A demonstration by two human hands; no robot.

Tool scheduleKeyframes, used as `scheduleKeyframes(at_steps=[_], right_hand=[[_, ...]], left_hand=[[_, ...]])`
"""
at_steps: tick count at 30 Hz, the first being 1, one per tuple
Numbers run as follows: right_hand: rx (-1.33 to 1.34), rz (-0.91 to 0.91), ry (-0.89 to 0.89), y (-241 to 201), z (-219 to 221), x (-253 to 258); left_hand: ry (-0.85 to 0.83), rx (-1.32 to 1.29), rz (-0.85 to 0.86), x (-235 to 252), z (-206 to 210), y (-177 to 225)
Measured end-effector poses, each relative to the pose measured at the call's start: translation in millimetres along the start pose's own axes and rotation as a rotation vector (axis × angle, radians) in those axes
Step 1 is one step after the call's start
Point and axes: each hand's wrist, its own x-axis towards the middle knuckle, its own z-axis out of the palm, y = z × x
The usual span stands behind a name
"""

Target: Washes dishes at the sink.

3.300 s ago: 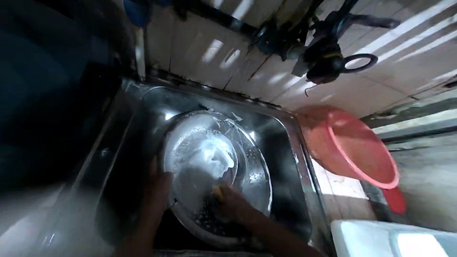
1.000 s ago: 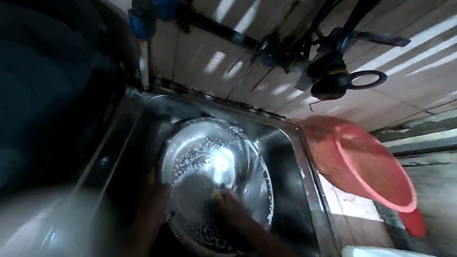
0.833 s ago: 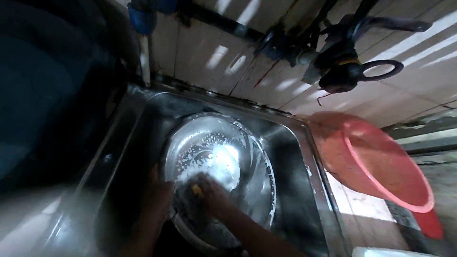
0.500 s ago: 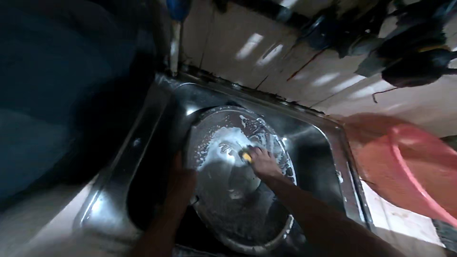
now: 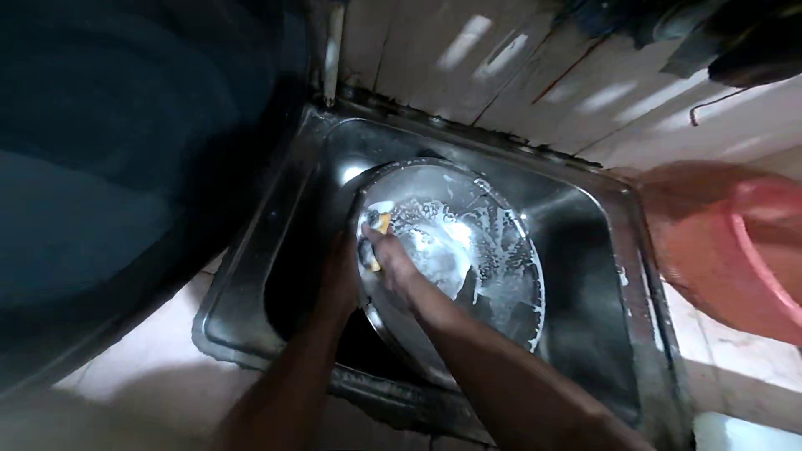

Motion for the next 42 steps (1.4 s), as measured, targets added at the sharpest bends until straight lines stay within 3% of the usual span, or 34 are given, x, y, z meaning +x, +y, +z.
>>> scheduleKeyframes(at_steps=[2, 4, 6, 8, 10, 13, 14, 16, 18, 22, 24, 27, 29, 31, 35, 39, 42], right_hand=[[-0.129, -0.052, -0.093, 9.8, -9.5, -23.2], [-0.492, -0.093, -0.269, 41.4, -46.6, -43.1], [-0.996, 0.003, -0.417, 58.3, -96.9, -53.7], [-1.168, 0.147, -0.436, 67.1, -133.9, -62.9], [-1.012, 0.188, -0.362, 50.6, -129.5, -85.4], [-0.477, 0.014, -0.235, 35.2, -79.9, -113.8], [-0.416, -0.058, -0.211, 34.1, -65.0, -116.3], [-0.495, -0.176, -0.187, 42.6, -57.9, -119.8], [-0.666, -0.189, -0.207, 50.8, -82.4, -130.5], [-0.863, -0.031, -0.234, 64.1, -176.4, -146.6], [-0.965, 0.050, -0.211, 60.7, -193.7, -143.7], [-0.982, 0.038, -0.222, 47.6, -139.6, -143.7], [-0.821, -0.040, -0.209, 46.7, -94.4, -136.8], [-0.708, -0.067, -0.211, 52.8, -81.5, -129.1], [-1.018, 0.075, -0.128, 57.9, -144.4, -136.7], [-1.333, -0.106, 0.210, 76.0, -241.5, -103.3], [-1.471, -0.132, 0.326, 74.8, -245.2, -79.6]], left_hand=[[-0.005, -0.115, -0.009, -1.4, -0.9, 1.1], [0.011, -0.167, -0.037, -1.3, -0.8, 1.5], [0.044, -0.230, -0.098, 5.0, 1.5, 2.3], [0.059, -0.311, -0.145, 9.3, 3.8, -1.4], [0.026, -0.365, -0.150, 9.4, 3.6, -1.9], [0.017, -0.391, -0.177, 5.7, 4.1, -1.3], [0.024, -0.396, -0.186, 5.4, 3.8, -0.4], [0.033, -0.386, -0.196, 4.6, 2.3, 1.6], [0.029, -0.355, -0.183, 6.0, 1.8, 0.3], [0.026, -0.275, -0.092, 9.0, 2.2, -6.0], [0.045, -0.279, -0.057, 10.0, 3.9, -7.4], [0.092, -0.245, -0.081, 8.4, 5.9, -5.3], [0.078, -0.220, -0.094, 8.4, 3.5, -8.1], [0.050, -0.198, -0.074, 12.2, 0.2, -14.5], [0.088, -0.108, -0.067, 7.9, -0.2, -7.4], [0.100, -0.054, -0.010, 8.6, 0.4, -6.6], [0.109, 0.003, -0.010, 8.7, -0.8, -4.5]])
